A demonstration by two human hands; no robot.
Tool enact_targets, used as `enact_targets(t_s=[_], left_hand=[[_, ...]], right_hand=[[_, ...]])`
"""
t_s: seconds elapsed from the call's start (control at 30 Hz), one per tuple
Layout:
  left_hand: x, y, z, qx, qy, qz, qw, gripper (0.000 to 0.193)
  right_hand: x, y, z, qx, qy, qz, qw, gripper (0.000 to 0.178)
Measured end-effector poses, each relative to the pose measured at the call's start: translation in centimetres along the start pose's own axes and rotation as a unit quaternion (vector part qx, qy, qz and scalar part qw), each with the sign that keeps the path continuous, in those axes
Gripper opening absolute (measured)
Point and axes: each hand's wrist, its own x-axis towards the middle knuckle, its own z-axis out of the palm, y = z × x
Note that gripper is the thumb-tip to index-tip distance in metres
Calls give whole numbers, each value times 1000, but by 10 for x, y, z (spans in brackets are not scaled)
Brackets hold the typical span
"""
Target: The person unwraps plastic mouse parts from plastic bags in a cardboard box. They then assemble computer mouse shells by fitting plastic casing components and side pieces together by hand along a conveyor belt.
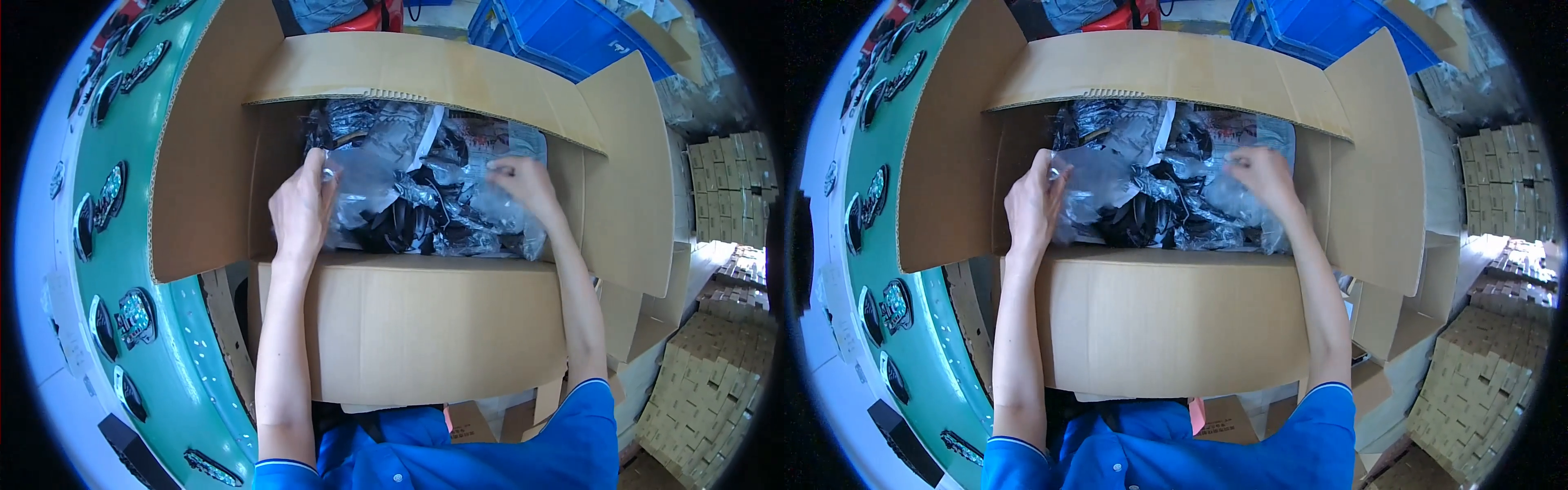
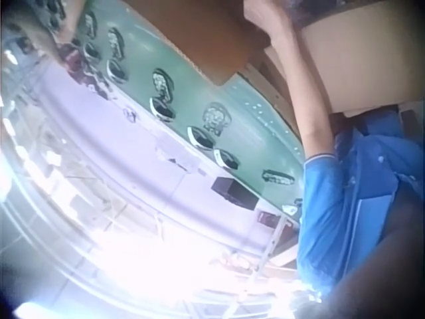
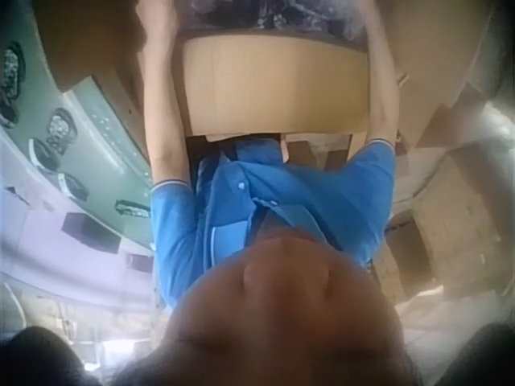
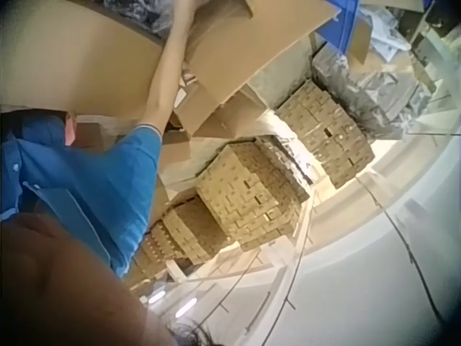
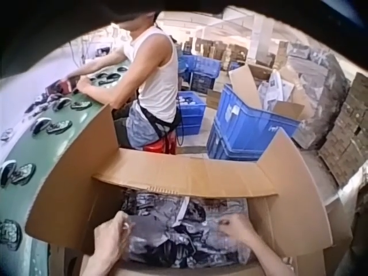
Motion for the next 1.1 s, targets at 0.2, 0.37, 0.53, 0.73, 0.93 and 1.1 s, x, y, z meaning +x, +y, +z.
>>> enact_targets(t_s=[0.2,0.37,0.53,0.73,0.93,1.1], left_hand=[[-3,-19,9,44,-16,14,999,53],[-6,0,19,-7,-59,2,998,59],[-6,4,12,-93,-109,-34,989,45],[-11,34,19,-307,-186,-1,933,41],[-18,55,12,-413,-250,-43,875,30],[-24,70,12,-300,-219,-78,925,35]], right_hand=[[5,-48,56,-102,46,-192,975,39],[32,-23,67,-215,73,-164,960,18],[-3,-49,9,491,-139,119,852,27],[-32,-55,9,677,-178,127,703,24],[-44,-76,15,386,-76,-158,906,14],[-38,-70,34,489,-144,-45,859,10]])
